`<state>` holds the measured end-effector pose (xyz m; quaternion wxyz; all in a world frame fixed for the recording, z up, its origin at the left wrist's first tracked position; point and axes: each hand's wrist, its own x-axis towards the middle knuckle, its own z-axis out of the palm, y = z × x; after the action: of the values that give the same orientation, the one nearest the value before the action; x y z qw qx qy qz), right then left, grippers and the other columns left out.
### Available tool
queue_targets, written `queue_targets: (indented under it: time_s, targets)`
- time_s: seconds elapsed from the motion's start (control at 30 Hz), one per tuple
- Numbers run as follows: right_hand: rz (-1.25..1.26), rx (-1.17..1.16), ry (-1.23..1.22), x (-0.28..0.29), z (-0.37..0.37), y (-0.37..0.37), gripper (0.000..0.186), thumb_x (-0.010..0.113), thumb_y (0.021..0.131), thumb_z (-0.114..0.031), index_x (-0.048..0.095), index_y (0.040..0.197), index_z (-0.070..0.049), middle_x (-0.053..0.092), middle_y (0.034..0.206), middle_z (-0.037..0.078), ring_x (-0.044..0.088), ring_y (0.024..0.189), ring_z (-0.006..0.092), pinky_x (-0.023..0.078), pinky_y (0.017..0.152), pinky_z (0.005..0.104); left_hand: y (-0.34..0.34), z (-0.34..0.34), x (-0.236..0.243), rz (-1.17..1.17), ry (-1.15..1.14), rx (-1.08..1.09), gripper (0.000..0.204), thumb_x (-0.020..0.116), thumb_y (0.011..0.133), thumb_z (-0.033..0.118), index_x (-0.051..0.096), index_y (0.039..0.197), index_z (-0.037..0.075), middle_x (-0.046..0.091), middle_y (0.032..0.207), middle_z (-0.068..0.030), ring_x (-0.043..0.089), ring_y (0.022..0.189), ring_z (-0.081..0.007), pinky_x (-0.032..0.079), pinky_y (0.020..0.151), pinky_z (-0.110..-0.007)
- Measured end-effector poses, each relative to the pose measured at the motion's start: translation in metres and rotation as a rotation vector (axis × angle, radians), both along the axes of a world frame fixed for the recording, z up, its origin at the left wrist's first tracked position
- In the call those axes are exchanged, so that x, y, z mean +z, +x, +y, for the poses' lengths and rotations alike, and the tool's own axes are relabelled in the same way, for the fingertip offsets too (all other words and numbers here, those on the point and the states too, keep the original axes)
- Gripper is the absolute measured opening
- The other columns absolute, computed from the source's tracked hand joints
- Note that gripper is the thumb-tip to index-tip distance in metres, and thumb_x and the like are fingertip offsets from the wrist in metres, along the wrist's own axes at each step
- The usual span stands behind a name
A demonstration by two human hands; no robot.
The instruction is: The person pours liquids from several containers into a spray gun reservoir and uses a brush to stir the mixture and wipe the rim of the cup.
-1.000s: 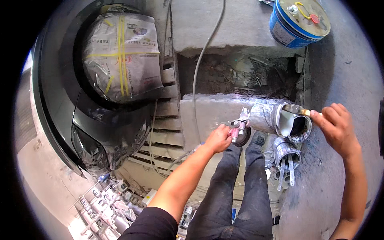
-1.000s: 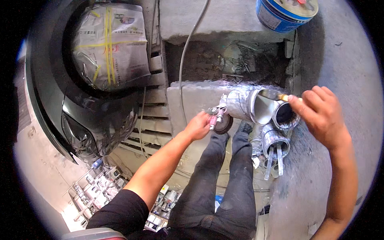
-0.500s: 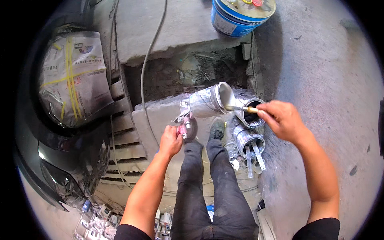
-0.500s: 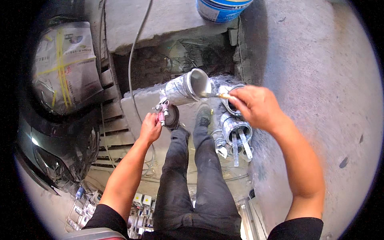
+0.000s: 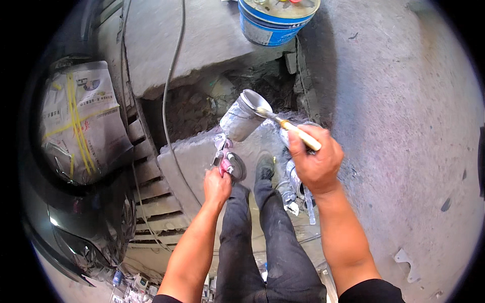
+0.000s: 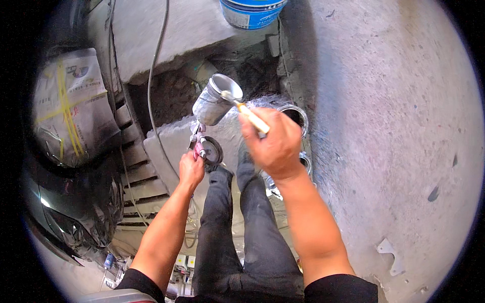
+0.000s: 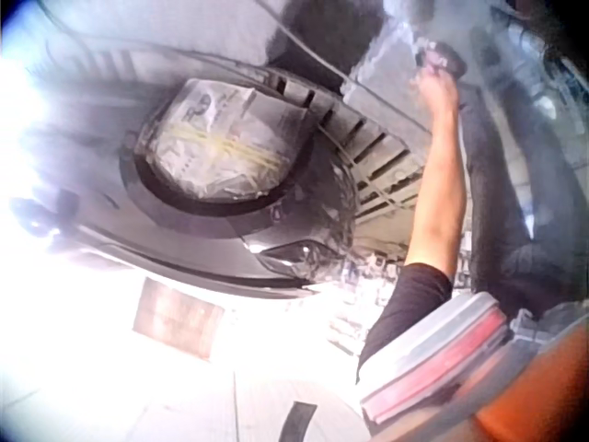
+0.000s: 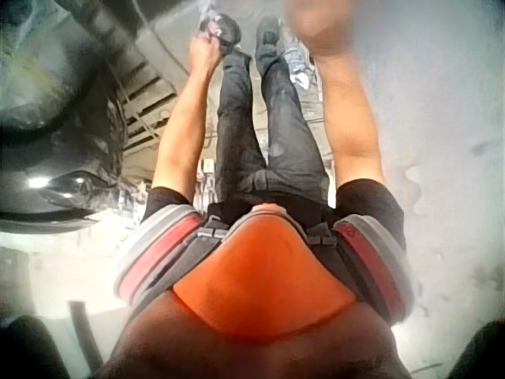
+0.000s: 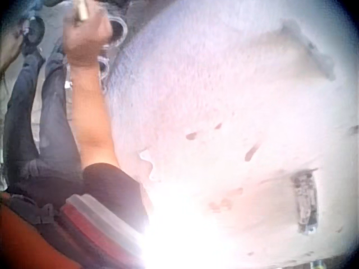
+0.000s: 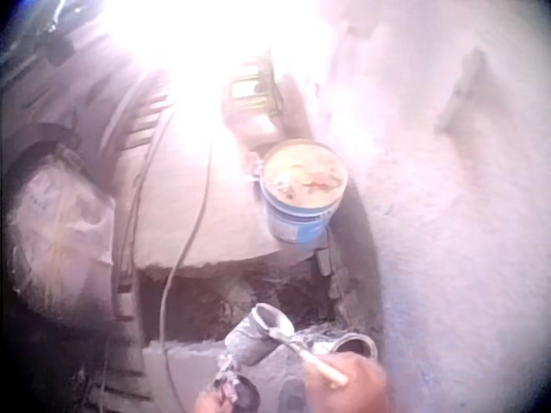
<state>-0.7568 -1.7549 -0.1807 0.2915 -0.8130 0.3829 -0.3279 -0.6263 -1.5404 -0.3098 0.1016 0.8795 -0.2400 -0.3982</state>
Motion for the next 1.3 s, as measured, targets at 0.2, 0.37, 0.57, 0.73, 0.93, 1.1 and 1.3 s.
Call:
queue_targets:
  time_s: [0.2, 0.37, 0.57, 0.73, 0.93, 1.1, 1.3]
  targets:
    - [0.06, 0.086, -0.026, -0.028, -0.004, -0.001, 0.015, 0.069, 0.084, -0.011, 0.059, 0.09, -0.001, 0.066, 0.08, 0.013, 0.065, 0.065, 0.0287, 0.053, 0.059, 0.0367, -0.006, -0.007, -0.004, 0.057, 0.044, 0.108, 0.028, 0.054, 0.082, 0.022, 0.062, 0.082, -0.004, 0.062, 0.084, -0.0312, 0.059, 0.086, -0.0476, 0.045, 0.08, -0.054]
    - [-0.029, 0.025, 0.054, -0.02, 0.001, 0.002, 0.015, 0.069, 0.084, -0.01, 0.06, 0.091, -0.001, 0.066, 0.081, 0.014, 0.066, 0.07, 0.0296, 0.053, 0.062, 0.0364, -0.004, -0.002, -0.005, 0.017, 0.038, 0.103, 0.03, 0.053, 0.083, 0.024, 0.062, 0.082, -0.004, 0.062, 0.084, -0.0314, 0.059, 0.086, -0.0476, 0.045, 0.08, -0.053]
    - [0.015, 0.025, 0.067, -0.039, 0.001, 0.0, 0.015, 0.069, 0.083, -0.009, 0.06, 0.092, 0.0, 0.067, 0.082, 0.015, 0.065, 0.07, 0.0317, 0.053, 0.062, 0.0372, -0.009, -0.007, 0.001, 0.065, 0.012, 0.1, 0.031, 0.051, 0.083, 0.025, 0.062, 0.081, -0.004, 0.062, 0.083, -0.0306, 0.059, 0.087, -0.0477, 0.045, 0.08, -0.053]
    - [-0.048, -0.023, 0.087, -0.027, 0.006, 0.01, 0.014, 0.067, 0.085, -0.009, 0.06, 0.092, 0.0, 0.066, 0.08, 0.015, 0.065, 0.068, 0.0311, 0.052, 0.061, 0.0375, -0.008, -0.011, 0.004, 0.112, 0.051, 0.156, 0.033, 0.052, 0.084, 0.027, 0.063, 0.081, -0.004, 0.063, 0.083, -0.0295, 0.06, 0.089, -0.0463, 0.045, 0.079, -0.052]
    - [0.045, -0.171, 0.167, -0.046, -0.005, -0.014, 0.014, 0.067, 0.087, -0.012, 0.06, 0.091, -0.001, 0.066, 0.079, 0.014, 0.065, 0.067, 0.0297, 0.052, 0.061, 0.035, -0.008, -0.017, 0.011, 0.206, 0.077, 0.166, 0.033, 0.052, 0.084, 0.028, 0.064, 0.084, -0.002, 0.064, 0.085, -0.0273, 0.061, 0.089, -0.0447, 0.046, 0.079, -0.049]
    - [-0.077, 0.022, 0.029, -0.031, -0.003, 0.012, 0.013, 0.067, 0.087, -0.011, 0.06, 0.09, -0.001, 0.065, 0.075, 0.013, 0.064, 0.062, 0.0264, 0.05, 0.055, 0.0343, -0.004, -0.01, 0.004, 0.284, 0.097, 0.154, 0.035, 0.053, 0.085, 0.031, 0.064, 0.085, -0.002, 0.065, 0.084, -0.0259, 0.063, 0.087, -0.0417, 0.046, 0.077, -0.046]
    - [-0.019, -0.136, 0.226, -0.017, -0.006, -0.006, 0.014, 0.068, 0.085, -0.012, 0.061, 0.09, -0.001, 0.066, 0.08, 0.014, 0.065, 0.066, 0.0289, 0.052, 0.06, 0.0359, 0.002, -0.011, 0.011, 0.387, 0.152, 0.186, 0.039, 0.055, 0.086, 0.036, 0.064, 0.087, -0.002, 0.064, 0.076, -0.0184, 0.063, 0.076, -0.0293, 0.046, 0.071, -0.04]
